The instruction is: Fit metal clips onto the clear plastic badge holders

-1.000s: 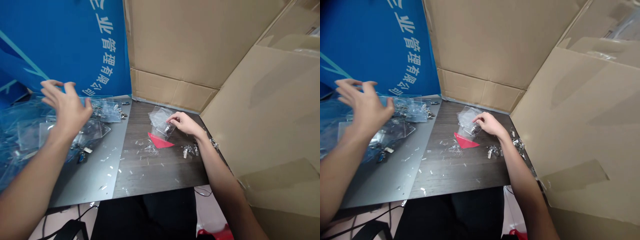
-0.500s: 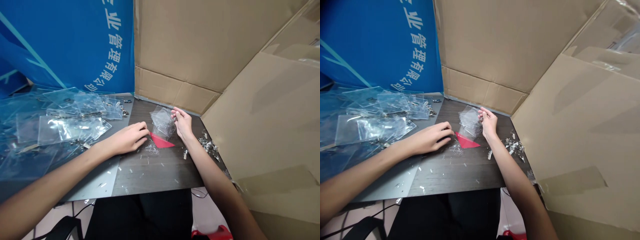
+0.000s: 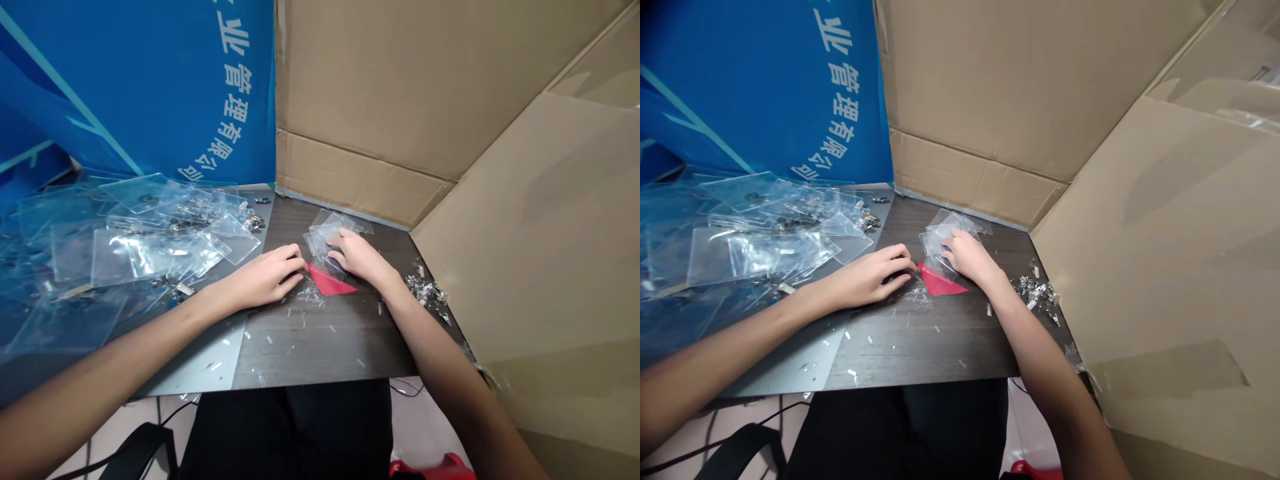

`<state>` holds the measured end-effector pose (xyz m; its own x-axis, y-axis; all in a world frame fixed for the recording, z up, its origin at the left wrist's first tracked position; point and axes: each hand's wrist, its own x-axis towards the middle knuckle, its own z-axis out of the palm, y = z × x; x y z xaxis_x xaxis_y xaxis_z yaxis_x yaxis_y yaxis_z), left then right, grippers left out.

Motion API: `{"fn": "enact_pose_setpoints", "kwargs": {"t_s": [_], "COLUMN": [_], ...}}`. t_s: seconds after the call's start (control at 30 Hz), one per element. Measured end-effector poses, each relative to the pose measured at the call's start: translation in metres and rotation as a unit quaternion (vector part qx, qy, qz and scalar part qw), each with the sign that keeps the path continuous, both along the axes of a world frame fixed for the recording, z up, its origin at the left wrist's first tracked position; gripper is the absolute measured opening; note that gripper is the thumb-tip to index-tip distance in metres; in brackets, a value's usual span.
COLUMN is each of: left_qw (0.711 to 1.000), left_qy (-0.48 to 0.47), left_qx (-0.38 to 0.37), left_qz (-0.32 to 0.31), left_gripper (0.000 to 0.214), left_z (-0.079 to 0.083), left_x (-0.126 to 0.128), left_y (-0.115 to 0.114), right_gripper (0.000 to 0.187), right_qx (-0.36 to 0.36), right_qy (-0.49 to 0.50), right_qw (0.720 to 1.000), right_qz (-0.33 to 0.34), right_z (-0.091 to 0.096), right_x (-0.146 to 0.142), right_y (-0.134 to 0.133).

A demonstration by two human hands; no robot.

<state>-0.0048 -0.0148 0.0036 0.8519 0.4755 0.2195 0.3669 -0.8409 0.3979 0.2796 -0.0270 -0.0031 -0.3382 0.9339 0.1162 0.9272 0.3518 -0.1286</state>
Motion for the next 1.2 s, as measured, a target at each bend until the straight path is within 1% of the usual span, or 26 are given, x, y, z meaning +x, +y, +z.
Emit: {"fn": "enact_pose_setpoints", "kwargs": {"t_s": [0.07, 0.2, 0.27, 0.37, 0.43, 0.47, 0.53, 0.6, 0.67, 0.73, 0.83, 0.93, 1.07, 1.13, 1.2], "left_qw": [1.0, 0.999, 0.994, 0.969, 0.949, 0.939, 0.914, 0.88, 0.849, 0.826, 0.806, 0.803, 0.814, 0.822, 0.833], "left_qy": [-0.004, -0.028, -0.067, -0.155, -0.193, -0.204, -0.215, -0.228, -0.247, -0.266, -0.285, -0.301, -0.3, -0.292, -0.29], "left_qx": [-0.001, -0.023, -0.049, -0.096, -0.151, -0.196, -0.307, -0.403, -0.458, -0.489, -0.517, -0.513, -0.491, -0.479, -0.46], "left_qz": [0.004, 0.029, 0.074, 0.167, 0.198, 0.194, 0.154, 0.107, 0.089, 0.086, 0.056, 0.048, 0.083, 0.094, 0.099], "left_gripper": [0.034, 0.034, 0.036, 0.048, 0.056, 0.058, 0.062, 0.067, 0.071, 0.074, 0.07, 0.072, 0.083, 0.081, 0.077], "left_z": [0.0, 0.002, 0.003, 0.004, 0.003, 0.003, 0.003, 0.004, 0.005, 0.005, 0.002, -0.002, -0.002, 0.001, 0.003], "left_x": [0.001, 0.003, 0.005, 0.007, 0.007, 0.007, 0.007, 0.007, 0.008, 0.008, 0.008, 0.009, 0.009, 0.009, 0.01], "left_y": [0.0, -0.002, -0.003, -0.004, -0.003, -0.002, -0.001, -0.002, -0.004, -0.006, -0.006, -0.006, -0.006, -0.008, -0.009], "right_gripper": [0.02, 0.027, 0.029, 0.031, 0.032, 0.032, 0.03, 0.028, 0.027, 0.027, 0.025, 0.025, 0.028, 0.022, 0.014], "right_qx": [0.012, 0.06, 0.111, 0.2, 0.246, 0.26, 0.27, 0.267, 0.264, 0.255, 0.206, 0.154, 0.134, 0.117, 0.084], "right_qy": [-0.031, -0.084, -0.078, -0.01, 0.048, 0.074, 0.125, 0.175, 0.229, 0.283, 0.344, 0.385, 0.437, 0.456, 0.475], "right_qw": [0.999, 0.994, 0.991, 0.979, 0.967, 0.961, 0.949, 0.939, 0.924, 0.911, 0.905, 0.902, 0.884, 0.88, 0.876], "right_qz": [0.012, 0.027, 0.019, 0.021, 0.048, 0.066, 0.102, 0.131, 0.151, 0.162, 0.144, 0.118, 0.099, 0.066, 0.022], "right_z": [0.005, 0.011, 0.014, 0.016, 0.015, 0.013, 0.01, 0.008, 0.008, 0.009, 0.013, 0.016, 0.017, 0.016, 0.015], "right_x": [-0.003, -0.011, -0.013, -0.016, -0.02, -0.022, -0.029, -0.035, -0.042, -0.047, -0.054, -0.06, -0.066, -0.068, -0.069], "right_y": [-0.003, -0.008, -0.011, -0.018, -0.024, -0.027, -0.032, -0.036, -0.039, -0.043, -0.051, -0.058, -0.063, -0.063, -0.063]}}
